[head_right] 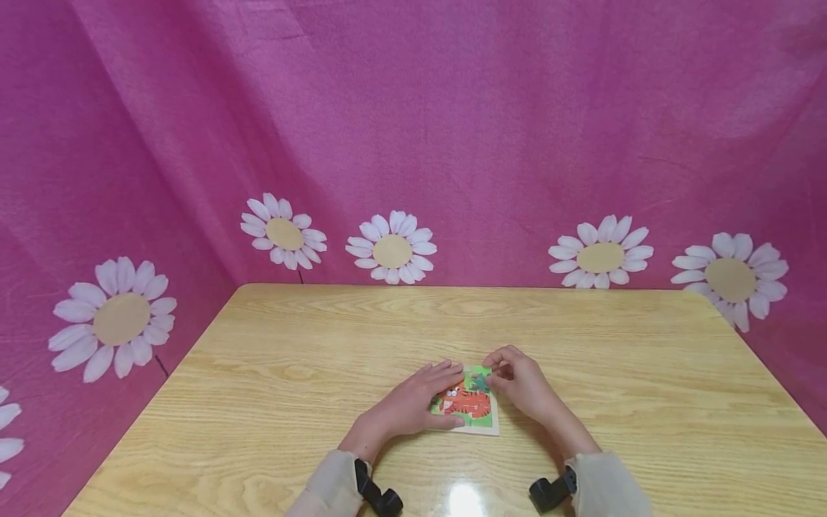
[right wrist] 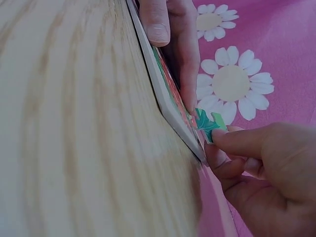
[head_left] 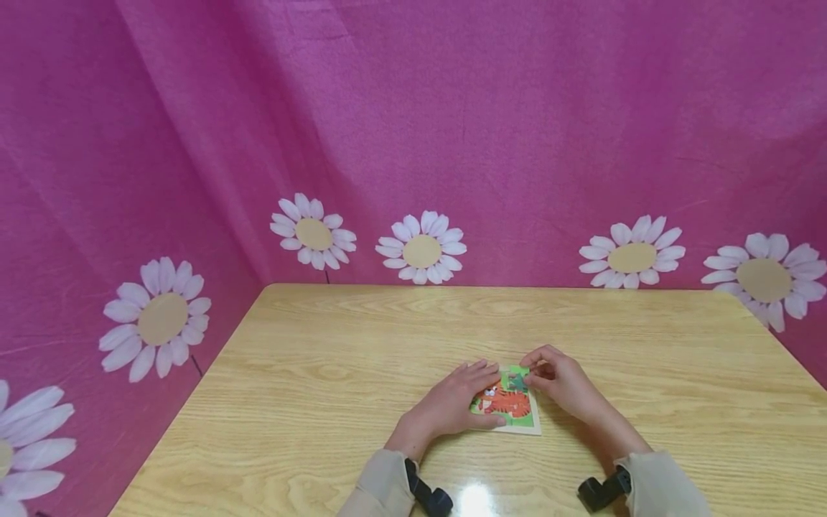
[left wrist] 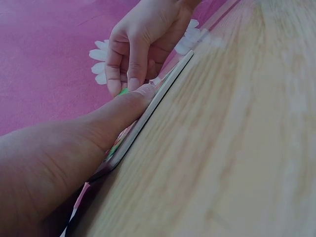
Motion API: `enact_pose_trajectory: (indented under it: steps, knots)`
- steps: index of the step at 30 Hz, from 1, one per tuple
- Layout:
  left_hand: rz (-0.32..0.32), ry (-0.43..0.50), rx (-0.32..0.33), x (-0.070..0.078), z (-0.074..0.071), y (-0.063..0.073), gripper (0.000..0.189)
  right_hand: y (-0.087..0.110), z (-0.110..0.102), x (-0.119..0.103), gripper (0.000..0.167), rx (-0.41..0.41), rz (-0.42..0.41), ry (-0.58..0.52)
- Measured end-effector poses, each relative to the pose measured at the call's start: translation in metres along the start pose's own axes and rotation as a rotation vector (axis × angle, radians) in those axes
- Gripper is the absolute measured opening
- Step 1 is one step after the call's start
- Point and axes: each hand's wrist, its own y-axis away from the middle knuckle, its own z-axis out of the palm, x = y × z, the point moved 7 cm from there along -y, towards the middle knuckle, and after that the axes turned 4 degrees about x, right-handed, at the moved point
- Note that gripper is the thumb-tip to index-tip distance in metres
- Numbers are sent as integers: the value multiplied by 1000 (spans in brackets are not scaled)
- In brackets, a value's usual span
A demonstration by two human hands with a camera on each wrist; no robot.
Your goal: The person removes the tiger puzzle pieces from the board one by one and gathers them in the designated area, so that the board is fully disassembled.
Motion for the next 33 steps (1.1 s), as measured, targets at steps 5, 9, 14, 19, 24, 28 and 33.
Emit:
enact_pose_trajectory:
  steps: [5,9,14,19,24,28,33]
  knots:
    - [-6,7,-1,0,0,0,74,2,-3,2,13,10,4,22]
    - [-6,8,-1,0,0,0,75,3,-6,4,13,19,-5,29]
    - [-1,3,2,0,0,0,74,5,-9,6,13,32,-10,19]
    - [-6,8,1,-1,1,0,74,7,-13,9,14,41,-5,28]
    - [-16,9,-4,-2,1,0,75,9,-18,13,14,44,24,33]
    - [-15,22,-6,-2,1,0,75,11,-22,15,14,45,35,32]
    - [-10,35,-6,-2,1,0,75,13,-25,18,14,49,38,47]
